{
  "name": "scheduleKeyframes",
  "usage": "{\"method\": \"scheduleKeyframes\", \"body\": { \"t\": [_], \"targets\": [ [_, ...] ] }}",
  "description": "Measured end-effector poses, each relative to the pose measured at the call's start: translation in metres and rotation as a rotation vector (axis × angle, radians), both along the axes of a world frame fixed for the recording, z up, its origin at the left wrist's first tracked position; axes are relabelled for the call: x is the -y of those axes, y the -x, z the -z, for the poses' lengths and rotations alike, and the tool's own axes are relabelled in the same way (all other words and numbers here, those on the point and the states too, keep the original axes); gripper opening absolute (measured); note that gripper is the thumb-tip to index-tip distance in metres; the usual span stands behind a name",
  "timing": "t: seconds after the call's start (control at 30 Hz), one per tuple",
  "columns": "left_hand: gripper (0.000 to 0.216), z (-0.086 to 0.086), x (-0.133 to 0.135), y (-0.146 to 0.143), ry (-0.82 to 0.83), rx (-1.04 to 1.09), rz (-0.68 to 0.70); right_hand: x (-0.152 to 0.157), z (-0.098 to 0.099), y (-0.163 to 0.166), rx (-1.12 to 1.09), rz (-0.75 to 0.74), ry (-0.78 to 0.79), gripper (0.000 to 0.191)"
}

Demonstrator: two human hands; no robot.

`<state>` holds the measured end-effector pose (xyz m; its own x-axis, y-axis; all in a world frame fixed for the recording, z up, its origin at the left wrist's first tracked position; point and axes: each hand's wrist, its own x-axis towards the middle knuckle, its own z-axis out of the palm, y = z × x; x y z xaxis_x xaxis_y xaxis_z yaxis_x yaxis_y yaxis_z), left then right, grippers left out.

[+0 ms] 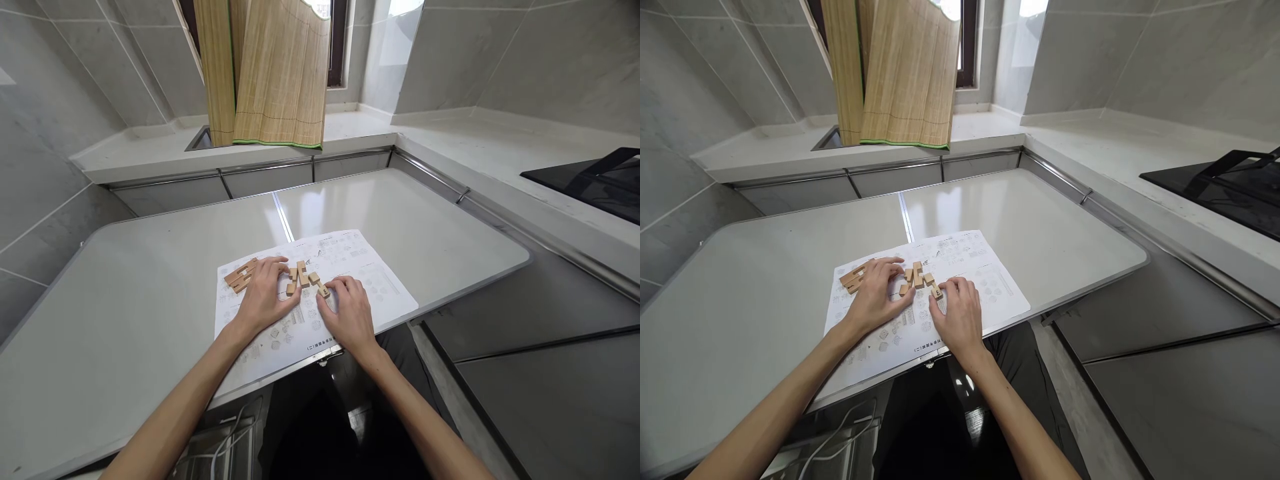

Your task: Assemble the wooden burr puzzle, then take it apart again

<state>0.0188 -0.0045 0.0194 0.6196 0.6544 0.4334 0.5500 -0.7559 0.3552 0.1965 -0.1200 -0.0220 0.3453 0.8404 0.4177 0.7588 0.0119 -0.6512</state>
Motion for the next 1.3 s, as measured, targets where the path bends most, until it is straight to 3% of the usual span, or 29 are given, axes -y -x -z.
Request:
{"method": "scheduleKeyframes", "body": {
  "t": [0.2, 0.33, 1.0, 1.3],
  "targets": [
    [0.06, 0.0001, 0.0038, 0.002, 0.121, -0.084, 0.239, 0.0002, 0.0003, -0.0009, 0.018, -0.082, -0.023, 0.025],
    [0.068, 0.0014, 0.0045, 0.0026, 0.172, -0.097, 0.262, 0.0001, 0.0008, -0.0016, 0.012, -0.111, -0.024, 0.025],
    [0.056, 0.0015, 0.0032, 0.0026, 0.202, -0.071, 0.182, 0.002, -0.0025, -0.003, -0.059, -0.156, 0.01, 0.024],
    [0.065, -0.0005, 0.0064, 0.0022, 0.169, -0.078, 0.259, 0.0024, -0.0061, -0.0039, -0.047, -0.228, -0.008, 0.016]
  ]
}}
